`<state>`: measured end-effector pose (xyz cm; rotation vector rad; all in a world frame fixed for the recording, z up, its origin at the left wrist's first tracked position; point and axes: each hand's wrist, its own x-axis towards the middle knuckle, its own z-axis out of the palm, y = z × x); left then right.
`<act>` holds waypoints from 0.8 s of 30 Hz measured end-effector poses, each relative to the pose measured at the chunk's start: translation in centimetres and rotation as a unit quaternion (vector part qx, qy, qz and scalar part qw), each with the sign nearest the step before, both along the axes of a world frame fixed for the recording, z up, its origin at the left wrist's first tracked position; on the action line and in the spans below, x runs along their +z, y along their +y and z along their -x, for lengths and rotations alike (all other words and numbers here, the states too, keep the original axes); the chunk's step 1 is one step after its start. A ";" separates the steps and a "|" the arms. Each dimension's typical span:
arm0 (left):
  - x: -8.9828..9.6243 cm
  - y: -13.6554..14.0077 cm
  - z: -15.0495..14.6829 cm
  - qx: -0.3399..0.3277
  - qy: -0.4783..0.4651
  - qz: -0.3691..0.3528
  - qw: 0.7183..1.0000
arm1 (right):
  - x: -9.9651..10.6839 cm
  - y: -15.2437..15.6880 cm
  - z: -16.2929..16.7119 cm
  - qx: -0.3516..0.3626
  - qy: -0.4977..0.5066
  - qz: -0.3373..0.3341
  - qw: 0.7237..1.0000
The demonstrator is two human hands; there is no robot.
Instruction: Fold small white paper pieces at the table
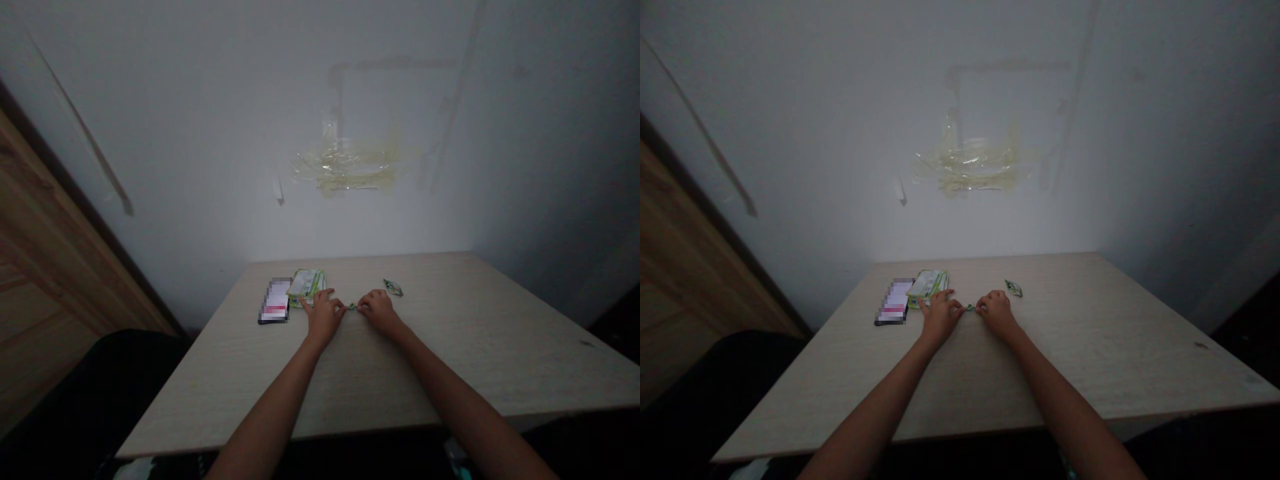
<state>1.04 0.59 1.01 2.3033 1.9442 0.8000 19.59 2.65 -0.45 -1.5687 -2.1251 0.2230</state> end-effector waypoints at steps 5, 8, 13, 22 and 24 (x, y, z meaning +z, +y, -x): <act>-0.1 0.2 -0.3 0.010 -0.012 0.010 1.000 | -0.2 0.0 0.0 -0.022 0.004 0.002 1.000; -0.2 0.4 -0.4 0.019 -0.020 0.014 1.000 | -0.1 0.1 0.0 -0.033 0.005 0.003 0.999; -0.2 0.6 -0.6 0.031 -0.011 0.020 0.999 | -0.2 0.3 0.3 -0.045 -0.004 -0.002 0.999; -0.3 0.8 -0.8 0.040 0.008 0.030 0.999 | -0.4 0.5 0.9 -0.090 -0.010 0.015 0.996; -0.3 0.8 -0.9 0.044 0.010 0.036 0.998 | -0.3 0.5 1.1 -0.098 -0.010 0.021 0.995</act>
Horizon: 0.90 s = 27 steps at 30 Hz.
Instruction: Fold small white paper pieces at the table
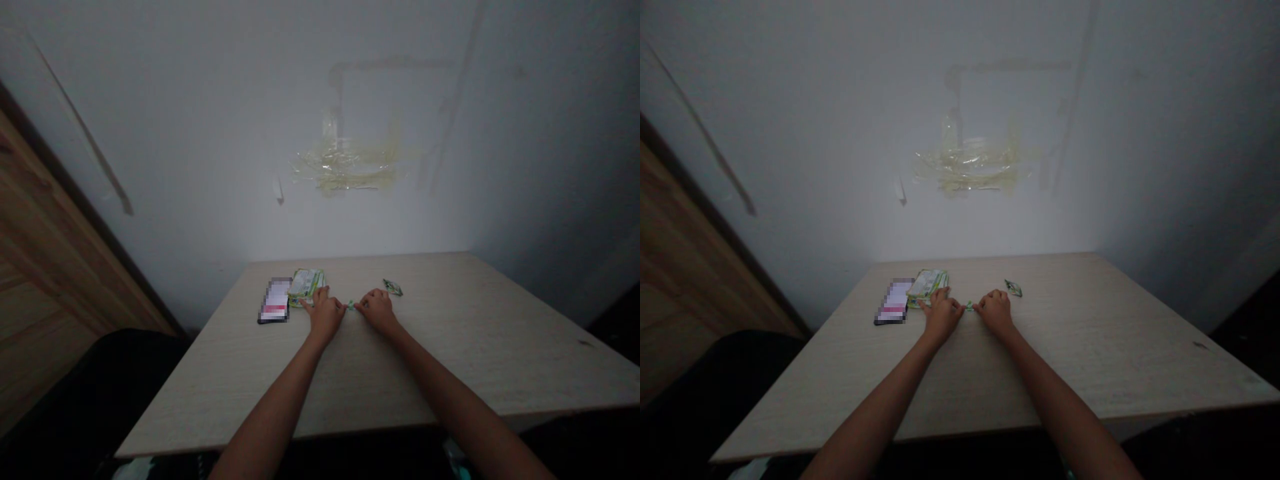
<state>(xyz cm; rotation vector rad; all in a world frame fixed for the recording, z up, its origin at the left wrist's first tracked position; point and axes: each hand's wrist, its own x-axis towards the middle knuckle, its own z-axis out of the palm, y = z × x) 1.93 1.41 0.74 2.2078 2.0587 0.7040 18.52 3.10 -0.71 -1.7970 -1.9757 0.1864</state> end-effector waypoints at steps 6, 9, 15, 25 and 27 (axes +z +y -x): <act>-0.2 0.1 -0.2 0.005 0.013 -0.005 1.000 | 0.3 -0.1 0.3 -0.016 0.000 0.011 1.000; -0.3 0.2 -0.2 0.003 0.016 -0.010 1.000 | 0.2 0.0 0.3 -0.015 -0.003 0.006 1.000; -0.4 0.3 -0.2 -0.001 0.020 -0.014 1.000 | 0.1 0.1 0.3 -0.014 -0.006 -0.003 1.000; -0.6 0.5 -0.4 0.002 0.028 -0.028 0.999 | 0.4 0.1 0.5 -0.023 -0.017 -0.002 1.000; -0.4 0.4 -0.4 0.003 0.029 -0.025 0.999 | 0.4 0.1 0.5 -0.020 -0.018 -0.007 1.000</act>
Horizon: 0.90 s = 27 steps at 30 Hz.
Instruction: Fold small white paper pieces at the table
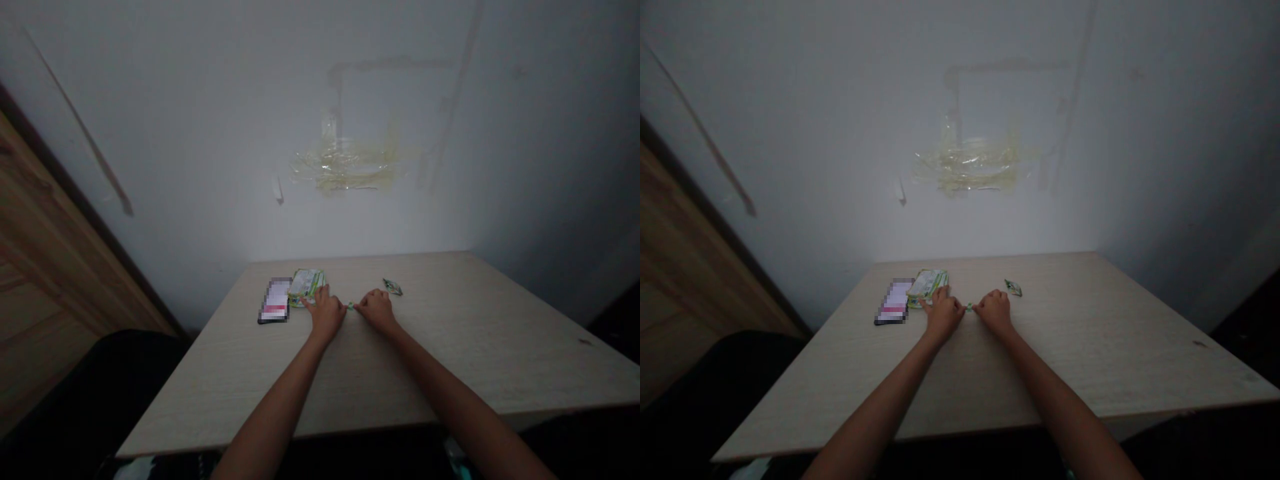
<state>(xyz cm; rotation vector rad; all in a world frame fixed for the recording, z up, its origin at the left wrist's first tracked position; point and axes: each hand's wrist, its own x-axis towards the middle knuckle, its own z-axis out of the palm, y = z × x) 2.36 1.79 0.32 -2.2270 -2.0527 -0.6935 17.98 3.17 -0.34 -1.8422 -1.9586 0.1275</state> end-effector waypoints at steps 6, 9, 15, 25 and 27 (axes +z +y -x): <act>0.9 -0.6 0.2 -0.021 -0.009 0.019 1.000 | -0.2 -0.3 -0.2 0.010 0.016 -0.014 1.000; 0.9 -0.7 0.5 -0.029 -0.011 0.030 0.999 | -0.3 -0.5 -0.3 0.017 0.029 -0.018 0.999; 0.6 -0.4 0.9 -0.041 -0.009 0.021 0.999 | -0.1 -0.8 -0.2 0.017 0.038 -0.020 0.999; 0.9 -0.3 1.0 -0.048 0.002 0.036 0.998 | 0.5 -1.0 0.0 0.016 0.021 -0.004 1.000; 0.9 -0.3 0.9 -0.047 0.003 0.035 0.998 | 0.5 -1.1 0.0 0.011 0.020 -0.006 1.000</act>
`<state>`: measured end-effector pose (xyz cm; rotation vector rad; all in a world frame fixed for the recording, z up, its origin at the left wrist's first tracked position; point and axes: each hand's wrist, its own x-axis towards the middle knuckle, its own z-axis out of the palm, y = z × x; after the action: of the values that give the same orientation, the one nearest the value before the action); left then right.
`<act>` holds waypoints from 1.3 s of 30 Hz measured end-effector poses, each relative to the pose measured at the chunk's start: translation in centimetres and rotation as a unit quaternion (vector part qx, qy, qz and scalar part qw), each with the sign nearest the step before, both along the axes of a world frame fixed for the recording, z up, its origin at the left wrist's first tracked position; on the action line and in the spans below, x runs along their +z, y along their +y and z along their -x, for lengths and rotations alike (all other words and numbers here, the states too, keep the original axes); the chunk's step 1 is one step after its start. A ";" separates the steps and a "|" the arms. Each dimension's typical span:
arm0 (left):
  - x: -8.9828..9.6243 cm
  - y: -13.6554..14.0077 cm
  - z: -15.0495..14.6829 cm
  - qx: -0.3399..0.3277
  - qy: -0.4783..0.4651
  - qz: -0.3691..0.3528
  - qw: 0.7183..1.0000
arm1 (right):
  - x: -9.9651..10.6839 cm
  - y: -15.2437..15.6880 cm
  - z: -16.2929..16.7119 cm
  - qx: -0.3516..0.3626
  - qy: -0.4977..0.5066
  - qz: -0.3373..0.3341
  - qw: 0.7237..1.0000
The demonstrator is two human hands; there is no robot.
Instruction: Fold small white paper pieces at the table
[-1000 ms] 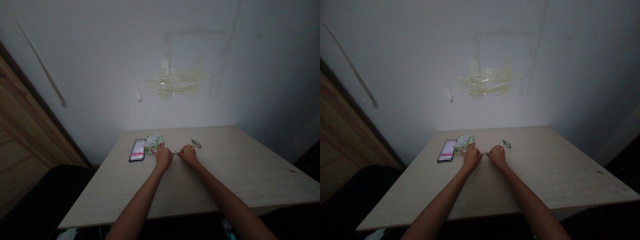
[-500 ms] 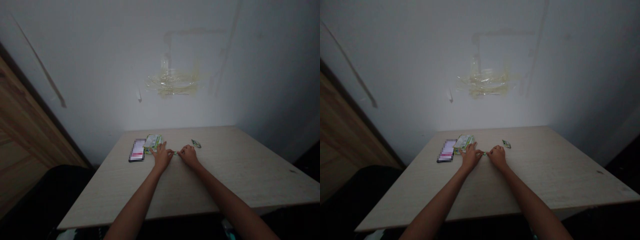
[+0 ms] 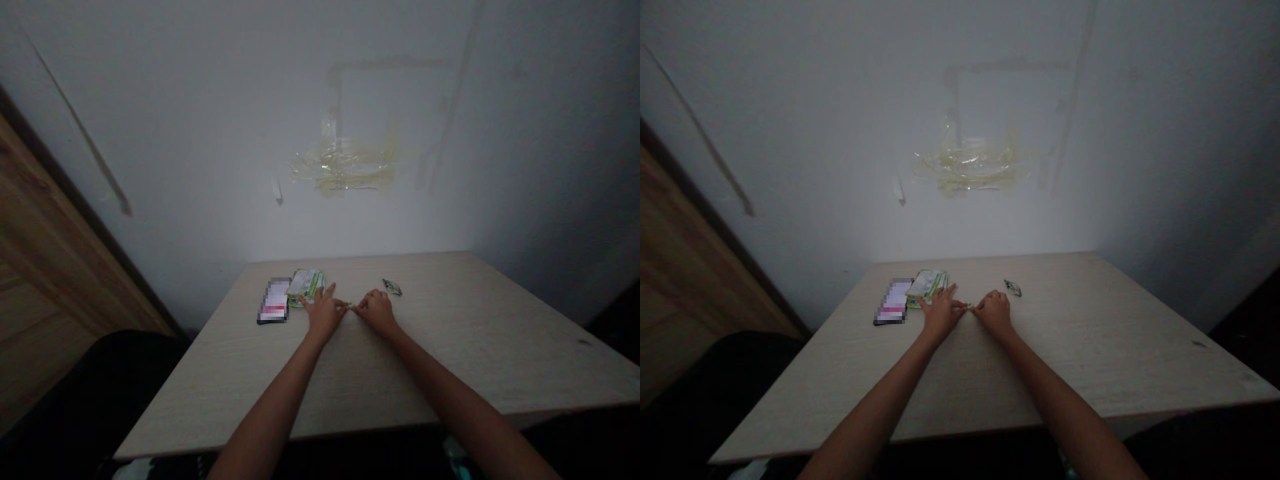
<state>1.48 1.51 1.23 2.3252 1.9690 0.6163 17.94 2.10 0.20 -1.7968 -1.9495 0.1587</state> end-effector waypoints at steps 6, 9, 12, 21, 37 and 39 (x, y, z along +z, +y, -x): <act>-0.2 0.2 -0.1 -0.003 -0.016 -0.002 1.000 | 0.0 0.0 0.0 -0.002 0.004 -0.006 1.000; -0.4 0.1 -0.1 -0.005 -0.022 -0.005 1.000 | 0.1 0.1 -0.1 -0.003 0.006 -0.004 1.000; -0.3 -0.1 -0.2 -0.006 -0.022 -0.009 1.000 | 0.2 0.2 -0.1 -0.008 0.006 0.003 1.000; -0.2 0.0 0.1 -0.010 -0.028 0.014 0.999 | -0.1 0.4 -0.4 0.003 0.020 0.013 1.000; -0.8 1.0 0.3 -0.002 -0.032 0.020 0.999 | -0.3 1.2 -0.1 -0.030 0.040 0.052 0.997; -0.8 0.9 0.2 -0.006 -0.024 0.010 1.000 | -0.3 1.2 -0.1 -0.032 0.041 0.054 0.997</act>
<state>1.26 2.44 0.43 2.2862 1.9315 0.6431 18.00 3.27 -0.06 -1.8877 -1.8548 0.3165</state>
